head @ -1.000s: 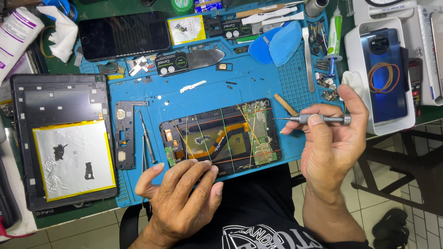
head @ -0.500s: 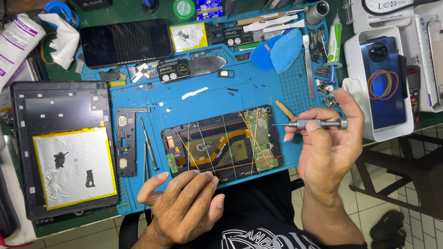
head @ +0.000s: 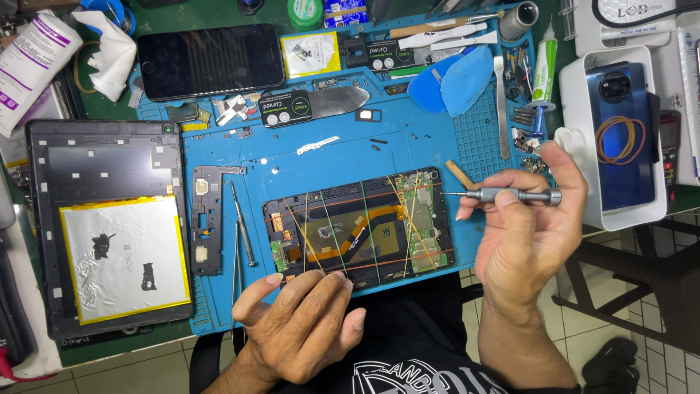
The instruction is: The person uses a screwdriver to remove screws from a disassembled smartphone motherboard secured on a blue mat with rubber bands. They then use their fingers to lift and remove a small metal bracket from the board.
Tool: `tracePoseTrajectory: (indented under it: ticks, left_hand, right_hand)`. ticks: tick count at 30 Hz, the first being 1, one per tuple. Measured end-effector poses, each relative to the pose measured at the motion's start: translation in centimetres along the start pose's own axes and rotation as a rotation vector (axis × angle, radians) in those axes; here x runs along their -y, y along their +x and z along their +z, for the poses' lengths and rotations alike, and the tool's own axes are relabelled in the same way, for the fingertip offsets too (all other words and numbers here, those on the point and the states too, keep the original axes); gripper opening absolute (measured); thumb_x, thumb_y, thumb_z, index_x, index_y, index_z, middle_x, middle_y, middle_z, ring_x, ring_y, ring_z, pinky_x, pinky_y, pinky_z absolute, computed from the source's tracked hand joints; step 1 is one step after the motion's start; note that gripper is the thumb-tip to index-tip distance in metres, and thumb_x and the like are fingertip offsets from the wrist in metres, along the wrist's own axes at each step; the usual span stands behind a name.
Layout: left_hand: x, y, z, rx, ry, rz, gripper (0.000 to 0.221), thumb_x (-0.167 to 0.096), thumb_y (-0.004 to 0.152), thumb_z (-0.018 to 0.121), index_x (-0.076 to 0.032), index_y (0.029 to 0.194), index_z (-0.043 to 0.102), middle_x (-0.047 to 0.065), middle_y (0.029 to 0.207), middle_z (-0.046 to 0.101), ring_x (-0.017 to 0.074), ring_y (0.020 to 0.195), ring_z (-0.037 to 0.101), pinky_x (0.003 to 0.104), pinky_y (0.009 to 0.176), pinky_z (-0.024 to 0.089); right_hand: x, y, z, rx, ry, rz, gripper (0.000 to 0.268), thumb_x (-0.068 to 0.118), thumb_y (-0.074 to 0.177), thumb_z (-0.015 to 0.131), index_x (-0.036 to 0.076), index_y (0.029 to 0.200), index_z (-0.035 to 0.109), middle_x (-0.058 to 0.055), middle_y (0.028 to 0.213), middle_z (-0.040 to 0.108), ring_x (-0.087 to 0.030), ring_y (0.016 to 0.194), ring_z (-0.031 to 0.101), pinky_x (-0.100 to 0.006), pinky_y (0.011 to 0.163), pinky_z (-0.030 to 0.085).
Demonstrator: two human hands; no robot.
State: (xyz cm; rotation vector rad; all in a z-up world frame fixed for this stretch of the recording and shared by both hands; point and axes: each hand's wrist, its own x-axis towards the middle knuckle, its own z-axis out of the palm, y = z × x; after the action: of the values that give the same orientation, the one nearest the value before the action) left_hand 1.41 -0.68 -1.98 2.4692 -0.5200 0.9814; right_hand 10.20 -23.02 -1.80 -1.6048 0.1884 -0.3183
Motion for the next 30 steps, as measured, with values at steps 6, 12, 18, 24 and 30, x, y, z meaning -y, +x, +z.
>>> tracePoseTrajectory:
  ticks: [6, 12, 18, 24, 30]
  left_hand:
    - [-0.02, 0.07, -0.07, 0.0, -0.004, 0.006, 0.031, -0.031, 0.101, 0.054, -0.02, 0.079, 0.073, -0.007, 0.082, 0.076, 0.0081, 0.074, 0.071, 0.032, 0.095, 0.029]
    - [0.0, -0.15, -0.07, -0.005, -0.01, 0.027, 0.031, -0.031, 0.102, 0.052, -0.019, 0.08, 0.072, -0.007, 0.082, 0.075, 0.0084, 0.074, 0.071, 0.032, 0.096, 0.029]
    - [0.05, -0.37, -0.11, 0.01, -0.009, 0.036, 0.028, -0.03, 0.1, 0.054, -0.018, 0.081, 0.072, -0.007, 0.083, 0.075, 0.0095, 0.075, 0.071, 0.033, 0.096, 0.029]
    - [0.01, -0.43, -0.05, 0.003, -0.012, 0.045, 0.029, -0.03, 0.101, 0.054, -0.018, 0.081, 0.071, -0.006, 0.082, 0.075, 0.0096, 0.074, 0.071, 0.033, 0.095, 0.029]
    - [0.05, -0.38, -0.04, -0.011, -0.023, 0.056, 0.03, -0.029, 0.101, 0.053, -0.018, 0.079, 0.07, -0.006, 0.081, 0.075, 0.0093, 0.073, 0.072, 0.033, 0.095, 0.029]
  right_hand:
    - [-0.39, 0.01, -0.03, -0.04, 0.02, -0.003, 0.057, 0.011, 0.094, 0.059, 0.004, 0.148, 0.042, -0.015, 0.094, 0.061, -0.026, 0.062, 0.058, -0.038, 0.055, 0.06]
    - [-0.68, -0.12, -0.11, -0.04, 0.028, -0.047, 0.057, 0.008, 0.094, 0.058, 0.004, 0.148, 0.041, -0.016, 0.095, 0.06, -0.027, 0.067, 0.059, -0.04, 0.057, 0.06]
    - [-0.67, -0.26, 0.02, -0.034, 0.02, -0.084, 0.056, 0.007, 0.095, 0.056, 0.003, 0.149, 0.04, -0.018, 0.095, 0.06, -0.027, 0.068, 0.058, -0.04, 0.058, 0.061]
    - [-0.6, -0.35, 0.16, -0.022, 0.013, -0.116, 0.055, 0.008, 0.095, 0.056, 0.001, 0.148, 0.04, -0.019, 0.094, 0.06, -0.028, 0.065, 0.057, -0.041, 0.057, 0.061]
    - [-0.58, -0.38, 0.26, -0.032, 0.003, -0.117, 0.056, 0.007, 0.095, 0.056, 0.001, 0.148, 0.04, -0.02, 0.093, 0.059, -0.029, 0.061, 0.056, -0.041, 0.056, 0.06]
